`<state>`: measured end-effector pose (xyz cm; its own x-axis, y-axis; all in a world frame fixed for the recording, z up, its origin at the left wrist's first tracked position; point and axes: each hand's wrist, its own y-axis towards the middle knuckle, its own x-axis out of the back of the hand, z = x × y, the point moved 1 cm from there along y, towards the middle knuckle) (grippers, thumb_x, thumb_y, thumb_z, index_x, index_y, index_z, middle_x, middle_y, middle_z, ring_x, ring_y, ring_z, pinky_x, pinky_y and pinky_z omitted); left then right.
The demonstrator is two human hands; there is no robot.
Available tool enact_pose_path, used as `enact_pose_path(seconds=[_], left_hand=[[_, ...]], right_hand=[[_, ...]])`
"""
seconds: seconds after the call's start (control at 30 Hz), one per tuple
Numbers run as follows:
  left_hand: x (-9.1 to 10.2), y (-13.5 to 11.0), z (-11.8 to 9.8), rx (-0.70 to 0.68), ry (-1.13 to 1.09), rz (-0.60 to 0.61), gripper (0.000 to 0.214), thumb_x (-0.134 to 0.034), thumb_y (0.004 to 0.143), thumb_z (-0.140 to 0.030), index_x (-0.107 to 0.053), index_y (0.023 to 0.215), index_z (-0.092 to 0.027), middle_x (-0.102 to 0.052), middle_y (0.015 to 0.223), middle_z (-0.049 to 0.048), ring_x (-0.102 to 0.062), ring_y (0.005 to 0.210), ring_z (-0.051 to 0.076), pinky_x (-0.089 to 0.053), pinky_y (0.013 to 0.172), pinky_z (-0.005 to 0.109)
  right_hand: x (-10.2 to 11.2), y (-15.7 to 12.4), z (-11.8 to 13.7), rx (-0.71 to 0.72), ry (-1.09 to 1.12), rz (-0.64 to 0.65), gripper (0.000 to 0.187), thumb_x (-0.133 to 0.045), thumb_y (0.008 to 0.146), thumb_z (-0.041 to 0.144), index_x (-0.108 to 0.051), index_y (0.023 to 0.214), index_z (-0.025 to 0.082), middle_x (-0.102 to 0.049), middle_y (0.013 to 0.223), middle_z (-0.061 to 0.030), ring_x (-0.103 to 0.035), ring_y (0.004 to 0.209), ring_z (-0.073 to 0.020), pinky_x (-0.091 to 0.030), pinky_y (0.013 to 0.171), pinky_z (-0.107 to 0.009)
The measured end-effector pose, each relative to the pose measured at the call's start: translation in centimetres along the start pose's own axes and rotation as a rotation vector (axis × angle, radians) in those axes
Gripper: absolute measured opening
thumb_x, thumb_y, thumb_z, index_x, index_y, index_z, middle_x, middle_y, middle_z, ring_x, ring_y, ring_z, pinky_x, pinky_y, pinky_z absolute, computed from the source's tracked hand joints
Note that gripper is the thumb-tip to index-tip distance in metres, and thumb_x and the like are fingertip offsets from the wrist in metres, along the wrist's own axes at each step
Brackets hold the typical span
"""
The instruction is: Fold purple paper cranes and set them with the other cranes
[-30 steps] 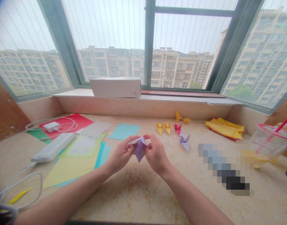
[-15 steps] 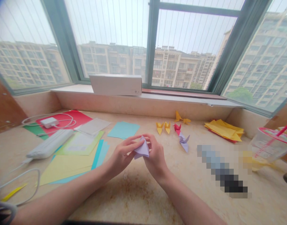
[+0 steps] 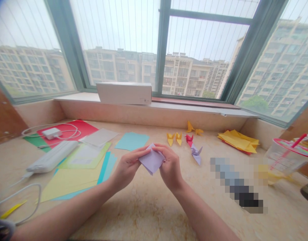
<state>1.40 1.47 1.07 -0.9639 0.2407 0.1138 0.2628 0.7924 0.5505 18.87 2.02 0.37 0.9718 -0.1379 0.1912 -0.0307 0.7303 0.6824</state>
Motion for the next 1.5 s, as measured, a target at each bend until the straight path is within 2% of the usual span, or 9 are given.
enact_pose_path(seconds=[0.3,0.43,0.6,0.7,0.83,1.07,1.17,1.3,1.5], left_hand=[[0.3,-0.1,0.1,0.194,-0.462,0.086,0.035,-0.061,0.092,-0.037,-0.071,0.122,-0.023,-0.068,0.127,0.0104,-0.062,0.112,0.026,-0.049,0.096,0.037],[0.2,0.3,0.3,0.247,-0.353,-0.041,0.026,-0.07,0.086,-0.032,-0.075,0.108,-0.019,-0.072,0.111,0.0084,-0.065,0.098,0.02,-0.049,0.085,0.028],[0.2,0.7,0.3,0.246,-0.307,-0.143,0.02,-0.075,0.079,-0.025,-0.07,0.097,-0.017,-0.073,0.098,0.0049,-0.064,0.092,0.017,-0.048,0.079,0.024],[0.2,0.9,0.3,0.236,-0.302,-0.195,0.02,-0.074,0.078,-0.024,-0.066,0.095,-0.017,-0.072,0.092,0.0039,-0.064,0.09,0.017,-0.048,0.076,0.024],[0.3,1.1,0.2,0.2,-0.274,-0.285,0.023,-0.074,0.076,-0.022,-0.061,0.095,-0.017,-0.069,0.095,0.0041,-0.064,0.089,0.017,-0.049,0.075,0.025],[0.2,1.0,-0.1,0.191,-0.263,-0.357,0.039,-0.074,0.076,-0.022,-0.057,0.11,-0.019,-0.064,0.101,0.0038,-0.062,0.093,0.017,-0.052,0.075,0.026],[0.0,0.8,-0.2,0.214,-0.223,-0.315,0.037,-0.073,0.076,-0.021,-0.06,0.11,-0.018,-0.066,0.102,0.0058,-0.062,0.096,0.018,-0.052,0.076,0.026],[-0.1,0.5,-0.3,0.279,-0.181,-0.188,0.032,-0.073,0.079,-0.029,-0.065,0.107,-0.014,-0.071,0.103,0.0093,-0.065,0.093,0.02,-0.052,0.076,0.027],[0.0,0.3,0.4,0.391,-0.174,-0.074,0.033,-0.071,0.083,-0.043,-0.07,0.096,-0.012,-0.074,0.086,0.0066,-0.068,0.077,0.02,-0.051,0.073,0.029]], right_hand=[[1.1,1.0,0.3,0.07,-0.024,0.116,0.055,-0.049,0.075,-0.003,-0.074,0.113,0.028,-0.065,0.122,-0.008,-0.062,0.114,-0.0232,-0.05,0.094,-0.037],[1.2,1.1,0.2,0.001,0.048,0.202,0.061,-0.043,0.074,-0.003,-0.075,0.112,0.031,-0.059,0.131,-0.0066,-0.06,0.116,-0.0218,-0.052,0.088,-0.034],[1.3,1.4,0.1,-0.135,0.176,0.254,0.048,-0.047,0.075,0.001,-0.079,0.098,0.03,-0.059,0.134,-0.0048,-0.05,0.129,-0.0244,-0.048,0.096,-0.036],[1.1,1.4,0.2,-0.265,0.34,0.292,0.037,-0.052,0.081,0.009,-0.077,0.101,0.028,-0.063,0.13,-0.0051,-0.057,0.12,-0.024,-0.047,0.098,-0.038],[0.7,1.2,0.6,-0.4,0.578,0.259,0.04,-0.059,0.088,0.024,-0.061,0.127,0.029,-0.069,0.119,-0.007,-0.066,0.103,-0.0226,-0.051,0.089,-0.039],[0.4,1.3,0.9,-0.37,0.41,0.289,0.062,-0.06,0.089,0.058,-0.05,0.137,0.02,-0.071,0.117,-0.0136,-0.069,0.102,-0.0258,-0.053,0.09,-0.042],[0.4,1.4,0.4,-0.398,0.34,0.223,0.06,-0.071,0.081,0.055,-0.059,0.127,0.019,-0.074,0.111,-0.013,-0.07,0.1,-0.0265,-0.055,0.087,-0.041],[0.5,1.6,-0.6,-0.432,0.279,0.119,0.04,-0.08,0.072,0.047,-0.069,0.098,0.018,-0.078,0.096,-0.0095,-0.072,0.092,-0.0251,-0.055,0.085,-0.038],[0.6,1.4,-0.7,-0.452,0.244,0.16,0.037,-0.079,0.075,0.045,-0.072,0.098,0.017,-0.078,0.087,-0.0089,-0.072,0.079,-0.0223,-0.055,0.073,-0.034]])
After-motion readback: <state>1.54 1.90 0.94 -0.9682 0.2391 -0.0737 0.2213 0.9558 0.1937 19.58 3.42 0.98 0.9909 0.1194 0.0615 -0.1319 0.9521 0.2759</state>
